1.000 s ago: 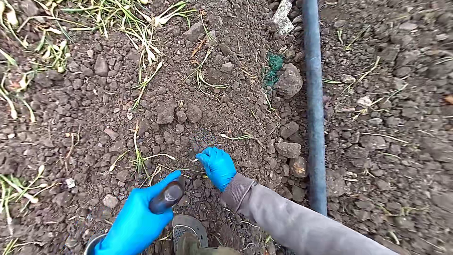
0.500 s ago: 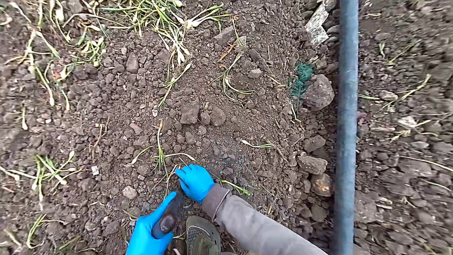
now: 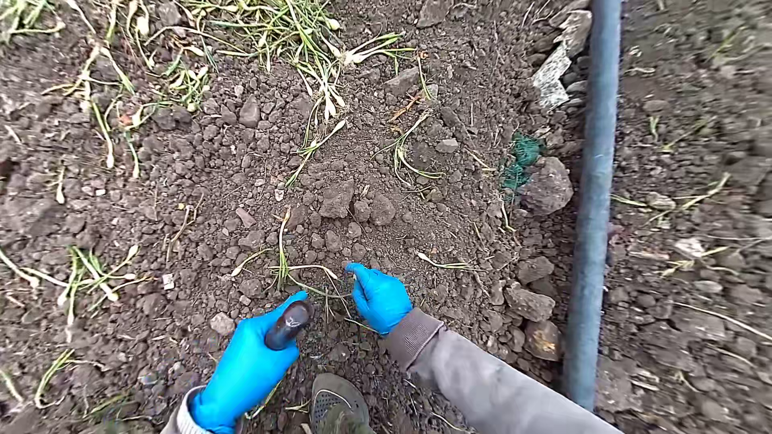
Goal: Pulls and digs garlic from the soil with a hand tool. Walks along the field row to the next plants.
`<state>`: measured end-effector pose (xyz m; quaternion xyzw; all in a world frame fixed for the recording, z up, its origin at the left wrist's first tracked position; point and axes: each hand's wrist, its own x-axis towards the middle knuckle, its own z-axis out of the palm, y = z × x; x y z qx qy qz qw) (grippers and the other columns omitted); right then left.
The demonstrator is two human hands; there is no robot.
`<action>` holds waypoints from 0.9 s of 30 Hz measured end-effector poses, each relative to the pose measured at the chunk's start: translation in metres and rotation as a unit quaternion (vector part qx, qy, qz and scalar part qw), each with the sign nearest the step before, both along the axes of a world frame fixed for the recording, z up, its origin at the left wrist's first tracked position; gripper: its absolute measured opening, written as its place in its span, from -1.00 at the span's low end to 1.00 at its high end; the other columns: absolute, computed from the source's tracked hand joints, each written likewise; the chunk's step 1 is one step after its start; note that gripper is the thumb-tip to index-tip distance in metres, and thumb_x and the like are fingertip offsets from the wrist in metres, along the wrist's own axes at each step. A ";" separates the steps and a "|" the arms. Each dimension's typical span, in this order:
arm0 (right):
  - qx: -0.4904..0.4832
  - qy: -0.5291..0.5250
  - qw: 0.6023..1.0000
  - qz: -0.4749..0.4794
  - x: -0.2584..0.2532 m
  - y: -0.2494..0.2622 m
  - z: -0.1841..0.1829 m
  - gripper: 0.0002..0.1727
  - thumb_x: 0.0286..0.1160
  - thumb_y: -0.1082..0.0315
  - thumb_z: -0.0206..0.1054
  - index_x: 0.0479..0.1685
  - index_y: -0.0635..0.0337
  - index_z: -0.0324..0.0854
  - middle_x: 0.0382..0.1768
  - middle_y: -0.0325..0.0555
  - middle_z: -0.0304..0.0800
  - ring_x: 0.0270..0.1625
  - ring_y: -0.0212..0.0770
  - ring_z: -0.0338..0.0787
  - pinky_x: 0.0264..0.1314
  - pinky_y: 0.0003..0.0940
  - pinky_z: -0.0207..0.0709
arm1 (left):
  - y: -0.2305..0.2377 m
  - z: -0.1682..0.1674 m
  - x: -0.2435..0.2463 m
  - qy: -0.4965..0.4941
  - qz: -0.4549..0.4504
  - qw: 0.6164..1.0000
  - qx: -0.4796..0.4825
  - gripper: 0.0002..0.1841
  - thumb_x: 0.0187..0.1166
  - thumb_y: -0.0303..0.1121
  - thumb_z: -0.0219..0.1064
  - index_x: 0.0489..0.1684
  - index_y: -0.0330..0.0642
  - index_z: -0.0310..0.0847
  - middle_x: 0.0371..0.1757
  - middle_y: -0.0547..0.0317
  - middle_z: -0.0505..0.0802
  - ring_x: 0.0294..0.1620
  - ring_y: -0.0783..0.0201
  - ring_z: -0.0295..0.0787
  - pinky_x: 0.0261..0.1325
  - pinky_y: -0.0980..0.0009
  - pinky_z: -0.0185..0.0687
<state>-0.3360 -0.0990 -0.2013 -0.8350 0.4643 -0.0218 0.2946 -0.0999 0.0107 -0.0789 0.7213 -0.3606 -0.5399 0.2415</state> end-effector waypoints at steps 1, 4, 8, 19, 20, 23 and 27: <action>-0.005 0.001 1.000 -0.006 0.003 0.001 0.002 -0.53 0.50 0.37 0.25 0.42 0.13 0.66 -0.24 0.01 0.90 -0.22 0.07 0.91 -0.21 0.07 0.76 | 0.002 -0.019 -0.005 -0.004 -0.003 1.000 0.029 -0.68 0.13 -0.31 0.41 -0.11 0.06 0.87 -0.49 0.55 0.72 -0.53 0.59 0.58 -0.40 0.47 0.54; 0.050 -0.009 0.999 0.018 0.020 0.017 0.000 -0.68 0.66 0.31 0.19 0.25 0.11 0.70 -0.16 0.00 0.89 -0.08 0.04 0.92 -0.03 0.04 0.79 | 0.021 -0.034 0.009 0.043 0.059 0.996 0.051 -0.66 0.13 -0.30 0.43 -0.07 -0.02 0.83 -0.62 0.48 0.66 -0.67 0.50 0.49 -0.55 0.46 0.47; 0.203 0.046 0.974 0.093 0.041 0.043 -0.012 -0.61 0.78 0.37 0.04 0.32 0.11 0.75 0.16 0.16 0.81 0.28 0.14 0.80 0.39 0.06 0.64 | 0.031 0.018 0.045 0.138 0.117 0.982 -0.054 -0.36 0.25 -0.39 0.49 0.49 -0.11 0.60 -0.52 0.45 0.72 -0.72 0.49 0.45 -0.66 0.50 0.46; 0.170 0.144 0.962 0.160 0.078 0.026 0.007 -0.73 0.70 0.31 0.24 0.12 0.06 0.85 0.10 0.01 0.83 0.21 0.05 0.81 0.26 0.02 0.66 | 0.016 -0.051 0.009 0.056 0.046 0.991 0.110 -0.92 0.16 -0.34 0.40 -0.60 0.01 0.58 -0.74 0.39 0.53 -0.75 0.40 0.41 -0.64 0.36 0.34; 0.204 0.169 0.945 0.189 0.089 0.033 -0.002 -0.74 0.67 0.34 0.24 0.11 0.08 0.83 0.17 0.04 0.80 0.27 0.09 0.77 0.32 0.07 0.61 | 0.024 -0.040 0.013 0.061 0.076 0.990 0.103 -0.89 0.13 -0.33 0.42 -0.64 0.02 0.56 -0.77 0.38 0.52 -0.79 0.40 0.39 -0.69 0.37 0.32; 0.230 0.165 0.934 0.216 0.104 0.050 -0.022 -0.69 0.64 0.27 0.18 0.05 0.21 0.80 0.26 0.16 0.75 0.37 0.20 0.70 0.39 0.21 0.52 | 0.038 0.007 0.033 0.018 0.098 0.995 -0.001 -0.73 0.10 -0.38 0.43 -0.20 -0.03 0.81 -0.45 0.50 0.80 -0.61 0.59 0.58 -0.50 0.52 0.57; 0.077 0.066 0.995 -0.015 0.088 0.051 -0.022 -0.53 0.63 0.03 0.22 0.32 0.10 0.74 -0.05 -0.05 0.91 0.05 -0.01 0.90 0.08 0.03 0.74 | 0.063 0.018 0.052 -0.036 0.069 0.995 -0.066 -0.56 0.22 -0.45 0.42 0.17 -0.21 0.80 -0.01 0.36 0.93 -0.29 0.68 0.75 -0.14 0.58 0.72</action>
